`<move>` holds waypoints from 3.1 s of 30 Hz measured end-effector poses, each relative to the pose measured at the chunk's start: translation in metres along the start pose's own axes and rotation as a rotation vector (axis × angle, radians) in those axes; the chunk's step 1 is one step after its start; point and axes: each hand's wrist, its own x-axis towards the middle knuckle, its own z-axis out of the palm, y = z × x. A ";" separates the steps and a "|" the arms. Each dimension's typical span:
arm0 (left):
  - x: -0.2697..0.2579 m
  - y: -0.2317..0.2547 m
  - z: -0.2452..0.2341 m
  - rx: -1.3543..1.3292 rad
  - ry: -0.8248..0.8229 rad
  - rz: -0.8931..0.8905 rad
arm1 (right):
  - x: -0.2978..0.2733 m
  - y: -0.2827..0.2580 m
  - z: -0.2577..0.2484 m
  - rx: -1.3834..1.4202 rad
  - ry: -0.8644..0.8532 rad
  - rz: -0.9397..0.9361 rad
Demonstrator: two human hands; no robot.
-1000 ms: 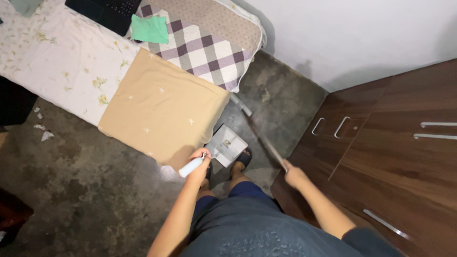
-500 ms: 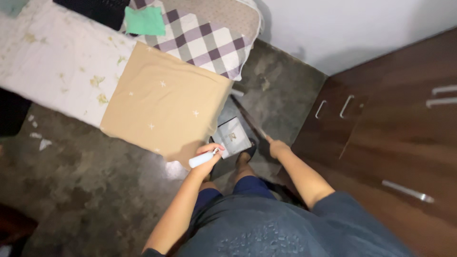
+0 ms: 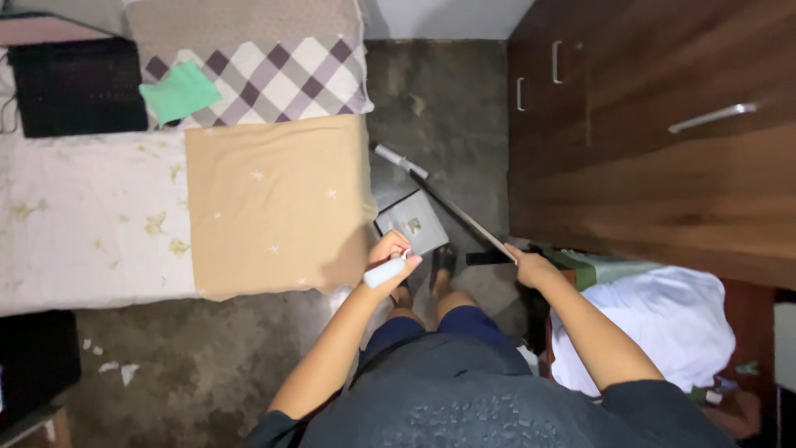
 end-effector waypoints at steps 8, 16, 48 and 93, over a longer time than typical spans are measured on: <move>-0.019 0.014 0.049 0.341 0.136 0.311 | 0.010 -0.019 -0.020 0.563 0.157 0.309; -0.056 0.004 0.050 0.007 0.160 0.264 | 0.076 -0.038 0.027 0.293 0.039 0.224; -0.142 0.021 0.119 0.297 0.211 0.465 | 0.016 -0.004 0.103 0.573 -0.013 0.364; -0.244 -0.016 0.003 0.326 0.340 0.166 | 0.041 -0.152 0.173 -0.066 -0.022 -0.046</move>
